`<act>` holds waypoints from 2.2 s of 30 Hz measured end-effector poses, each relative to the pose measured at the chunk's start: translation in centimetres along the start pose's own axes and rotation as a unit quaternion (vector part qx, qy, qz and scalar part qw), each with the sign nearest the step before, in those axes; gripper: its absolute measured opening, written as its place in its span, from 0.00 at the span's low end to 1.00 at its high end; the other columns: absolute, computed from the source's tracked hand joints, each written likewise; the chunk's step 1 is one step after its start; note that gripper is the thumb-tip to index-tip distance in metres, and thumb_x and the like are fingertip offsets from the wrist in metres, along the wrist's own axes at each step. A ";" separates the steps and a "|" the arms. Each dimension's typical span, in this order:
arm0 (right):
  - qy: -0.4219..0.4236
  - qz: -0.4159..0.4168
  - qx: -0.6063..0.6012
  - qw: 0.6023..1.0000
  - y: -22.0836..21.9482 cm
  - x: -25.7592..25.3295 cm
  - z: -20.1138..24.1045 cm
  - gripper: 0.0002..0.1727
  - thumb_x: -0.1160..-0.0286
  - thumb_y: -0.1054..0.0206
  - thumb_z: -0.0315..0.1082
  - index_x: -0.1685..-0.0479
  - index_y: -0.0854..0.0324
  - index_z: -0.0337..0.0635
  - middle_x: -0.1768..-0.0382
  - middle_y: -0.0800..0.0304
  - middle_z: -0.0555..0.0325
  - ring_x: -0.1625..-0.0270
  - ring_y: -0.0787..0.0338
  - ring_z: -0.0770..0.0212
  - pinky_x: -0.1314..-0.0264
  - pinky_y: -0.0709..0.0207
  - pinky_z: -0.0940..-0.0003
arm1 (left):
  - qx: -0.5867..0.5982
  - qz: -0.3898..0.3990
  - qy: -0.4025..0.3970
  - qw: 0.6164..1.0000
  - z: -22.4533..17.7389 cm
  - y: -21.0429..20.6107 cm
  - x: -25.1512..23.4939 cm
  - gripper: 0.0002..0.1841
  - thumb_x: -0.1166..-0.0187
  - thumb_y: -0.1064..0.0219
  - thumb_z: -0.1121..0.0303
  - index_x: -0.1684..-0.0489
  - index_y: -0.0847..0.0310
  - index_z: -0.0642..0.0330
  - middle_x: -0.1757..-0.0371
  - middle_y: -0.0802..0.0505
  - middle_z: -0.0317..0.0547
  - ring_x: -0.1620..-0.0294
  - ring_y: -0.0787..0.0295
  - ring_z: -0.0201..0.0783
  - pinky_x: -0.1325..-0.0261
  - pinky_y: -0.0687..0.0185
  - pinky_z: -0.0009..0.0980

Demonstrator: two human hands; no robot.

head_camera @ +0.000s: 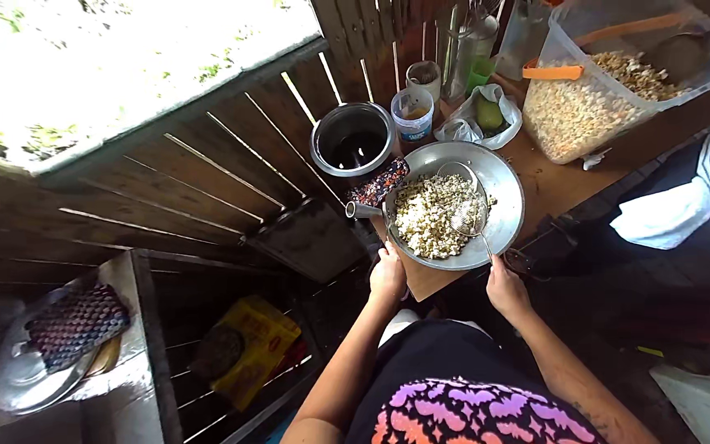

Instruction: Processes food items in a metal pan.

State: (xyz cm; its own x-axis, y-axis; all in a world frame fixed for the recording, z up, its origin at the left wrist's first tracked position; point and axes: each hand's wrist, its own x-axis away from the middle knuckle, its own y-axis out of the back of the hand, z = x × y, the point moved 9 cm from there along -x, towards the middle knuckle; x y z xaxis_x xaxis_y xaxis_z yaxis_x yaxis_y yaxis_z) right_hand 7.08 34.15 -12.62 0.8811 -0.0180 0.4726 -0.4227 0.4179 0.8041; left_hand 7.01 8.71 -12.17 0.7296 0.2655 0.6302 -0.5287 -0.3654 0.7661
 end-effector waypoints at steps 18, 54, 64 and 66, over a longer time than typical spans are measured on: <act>0.002 0.033 -0.044 0.998 -3.2 3.1 5.6 0.27 0.07 0.60 0.29 0.11 0.40 0.35 0.36 0.12 0.33 0.30 0.12 0.40 0.25 0.24 0.48 | 0.017 0.037 -0.059 0.997 -2.5 -1.9 -1.3 0.33 0.12 0.52 0.73 0.07 0.60 0.72 0.31 0.14 0.65 0.28 0.15 0.58 0.31 0.19 0.53; -0.012 0.191 -0.460 0.867 4.7 -6.9 -4.0 0.22 0.07 0.60 0.27 0.21 0.33 0.34 0.81 0.36 0.67 0.87 0.33 0.73 0.85 0.33 0.78 | 0.091 -0.048 0.016 0.995 -7.5 2.3 1.4 0.34 0.11 0.51 0.74 0.04 0.57 0.59 0.23 0.19 0.63 0.28 0.16 0.60 0.28 0.21 0.55; -0.006 0.108 -0.289 0.951 4.7 -10.5 -0.6 0.25 0.05 0.60 0.29 0.14 0.37 0.36 0.71 0.26 0.55 0.79 0.24 0.64 0.73 0.24 0.68 | 0.076 -0.014 0.068 0.995 -3.2 0.2 -4.8 0.37 0.14 0.47 0.74 0.04 0.60 0.62 0.25 0.18 0.63 0.29 0.15 0.60 0.31 0.19 0.55; 0.002 0.097 -0.223 0.970 4.3 -10.9 0.4 0.26 0.06 0.61 0.29 0.12 0.39 0.37 0.62 0.17 0.45 0.70 0.16 0.55 0.61 0.17 0.58 | 0.080 -0.009 0.058 0.995 -3.2 -0.1 -5.6 0.38 0.15 0.46 0.74 0.04 0.60 0.62 0.24 0.18 0.63 0.28 0.16 0.60 0.30 0.19 0.55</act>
State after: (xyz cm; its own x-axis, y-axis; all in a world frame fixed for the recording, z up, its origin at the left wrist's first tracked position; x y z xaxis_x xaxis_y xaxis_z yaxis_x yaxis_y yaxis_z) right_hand -4.41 35.75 -14.16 0.7955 0.1021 0.5973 -0.4472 0.7641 0.4649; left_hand 1.56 10.08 -15.38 0.6780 0.3712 0.6344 -0.4343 -0.4941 0.7532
